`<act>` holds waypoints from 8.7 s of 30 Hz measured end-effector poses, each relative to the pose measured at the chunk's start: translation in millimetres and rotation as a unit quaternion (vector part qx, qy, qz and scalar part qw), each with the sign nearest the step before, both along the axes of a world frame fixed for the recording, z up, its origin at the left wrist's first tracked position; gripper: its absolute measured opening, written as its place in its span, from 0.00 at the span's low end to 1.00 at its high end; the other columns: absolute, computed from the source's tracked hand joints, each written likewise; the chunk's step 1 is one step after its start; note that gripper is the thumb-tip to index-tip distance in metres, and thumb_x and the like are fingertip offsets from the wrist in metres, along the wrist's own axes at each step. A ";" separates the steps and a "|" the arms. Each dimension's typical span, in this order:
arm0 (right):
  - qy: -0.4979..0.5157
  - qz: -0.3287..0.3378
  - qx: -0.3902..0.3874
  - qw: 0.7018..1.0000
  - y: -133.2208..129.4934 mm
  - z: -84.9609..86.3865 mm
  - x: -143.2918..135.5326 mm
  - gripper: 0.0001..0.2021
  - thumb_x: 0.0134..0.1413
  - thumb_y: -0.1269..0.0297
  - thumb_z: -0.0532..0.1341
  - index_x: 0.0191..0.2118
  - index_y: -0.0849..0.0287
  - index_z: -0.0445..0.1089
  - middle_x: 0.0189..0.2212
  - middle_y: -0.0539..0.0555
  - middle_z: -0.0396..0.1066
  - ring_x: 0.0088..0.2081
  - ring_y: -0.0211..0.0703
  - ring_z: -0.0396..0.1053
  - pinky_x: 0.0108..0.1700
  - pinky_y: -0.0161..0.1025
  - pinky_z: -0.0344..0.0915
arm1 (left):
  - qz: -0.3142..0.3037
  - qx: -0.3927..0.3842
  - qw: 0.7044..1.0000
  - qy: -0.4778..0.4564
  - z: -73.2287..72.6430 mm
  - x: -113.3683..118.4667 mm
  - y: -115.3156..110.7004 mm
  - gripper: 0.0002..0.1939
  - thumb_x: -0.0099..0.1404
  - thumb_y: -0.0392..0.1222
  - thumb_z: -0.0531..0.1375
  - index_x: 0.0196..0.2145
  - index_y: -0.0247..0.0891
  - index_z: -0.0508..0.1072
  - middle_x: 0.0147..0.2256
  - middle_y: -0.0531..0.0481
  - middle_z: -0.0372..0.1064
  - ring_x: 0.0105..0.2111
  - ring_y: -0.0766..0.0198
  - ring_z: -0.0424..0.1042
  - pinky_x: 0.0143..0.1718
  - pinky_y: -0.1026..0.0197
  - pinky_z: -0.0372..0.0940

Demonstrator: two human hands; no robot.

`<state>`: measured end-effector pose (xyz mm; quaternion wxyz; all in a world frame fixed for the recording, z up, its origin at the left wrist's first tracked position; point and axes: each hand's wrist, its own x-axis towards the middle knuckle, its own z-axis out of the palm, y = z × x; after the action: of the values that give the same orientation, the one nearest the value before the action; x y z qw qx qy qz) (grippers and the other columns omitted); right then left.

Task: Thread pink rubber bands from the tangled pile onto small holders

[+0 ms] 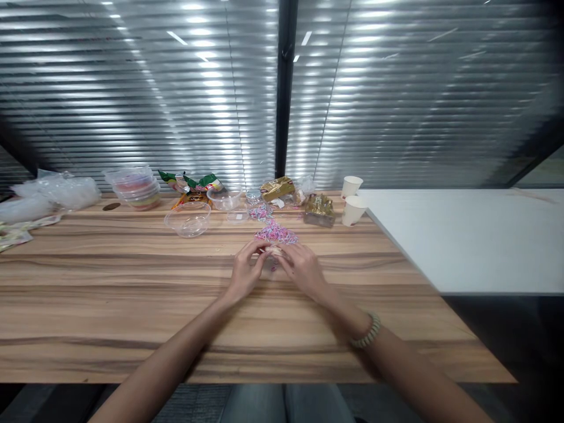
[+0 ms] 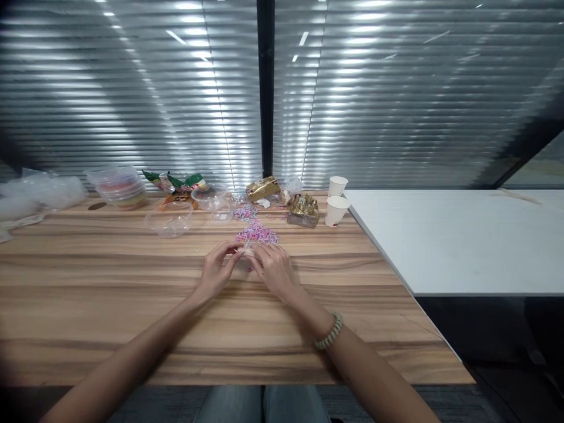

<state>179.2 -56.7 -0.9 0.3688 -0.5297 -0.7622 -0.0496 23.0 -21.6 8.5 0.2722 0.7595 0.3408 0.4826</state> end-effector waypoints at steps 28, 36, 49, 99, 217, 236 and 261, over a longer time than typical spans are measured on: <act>0.105 0.014 0.045 0.993 6.3 0.5 4.1 0.07 0.55 0.67 0.55 0.39 0.59 0.67 0.33 0.54 0.69 0.38 0.42 0.65 0.40 0.39 0.62 | 0.007 -0.026 0.999 -0.042 -10.5 -3.4 13.7 0.13 0.58 0.40 0.56 0.42 0.38 0.69 0.40 0.45 0.68 0.38 0.63 0.68 0.39 0.61 0.65; 0.148 0.018 0.038 0.988 8.6 -1.2 6.4 0.06 0.52 0.68 0.57 0.38 0.59 0.66 0.34 0.53 0.69 0.37 0.42 0.66 0.39 0.37 0.62 | 0.006 -0.072 0.995 -0.072 -10.9 -5.4 18.2 0.11 0.56 0.41 0.58 0.38 0.37 0.71 0.39 0.45 0.70 0.38 0.61 0.69 0.39 0.58 0.66; 0.164 0.028 0.027 0.986 11.2 -1.4 9.1 0.06 0.53 0.69 0.56 0.36 0.59 0.68 0.32 0.53 0.67 0.35 0.40 0.65 0.37 0.36 0.62 | 0.022 -0.036 0.998 -0.035 -5.8 -7.9 18.0 0.10 0.56 0.42 0.59 0.35 0.37 0.73 0.37 0.46 0.70 0.37 0.62 0.69 0.37 0.61 0.65; -0.017 0.146 -0.019 0.989 15.4 -3.2 20.4 0.09 0.57 0.68 0.52 0.39 0.58 0.68 0.35 0.53 0.67 0.39 0.39 0.63 0.39 0.36 0.61 | -0.124 0.109 0.965 0.202 -8.8 -22.2 33.8 0.11 0.61 0.35 0.51 0.39 0.38 0.72 0.35 0.45 0.70 0.37 0.61 0.67 0.39 0.58 0.61; 0.271 0.077 -0.139 0.949 19.9 -9.7 12.0 0.10 0.52 0.62 0.56 0.36 0.62 0.71 0.32 0.55 0.72 0.33 0.39 0.69 0.35 0.35 0.64 | -0.040 -0.171 0.984 0.017 -4.3 -19.0 31.4 0.22 0.55 0.51 0.57 0.41 0.33 0.72 0.39 0.43 0.72 0.37 0.59 0.71 0.35 0.62 0.64; 0.383 0.117 -0.201 0.894 18.9 -10.5 8.3 0.15 0.48 0.57 0.58 0.37 0.64 0.69 0.33 0.56 0.72 0.33 0.40 0.69 0.34 0.35 0.66 | -0.025 -0.157 0.987 0.010 -10.0 -18.7 32.1 0.09 0.52 0.42 0.60 0.30 0.35 0.75 0.34 0.46 0.74 0.34 0.60 0.72 0.38 0.60 0.65; 0.479 0.115 -0.217 0.843 22.3 -9.6 9.2 0.18 0.39 0.56 0.64 0.36 0.65 0.70 0.31 0.57 0.72 0.32 0.41 0.69 0.33 0.36 0.65 | -0.072 -0.278 0.957 -0.037 -15.8 -18.1 35.5 0.19 0.51 0.51 0.61 0.34 0.32 0.74 0.29 0.45 0.73 0.27 0.64 0.68 0.30 0.64 0.59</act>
<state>188.4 -34.4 -10.5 0.5667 -0.4628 -0.5377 0.4191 5.0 13.9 -7.3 0.5185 0.6583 0.3958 0.3756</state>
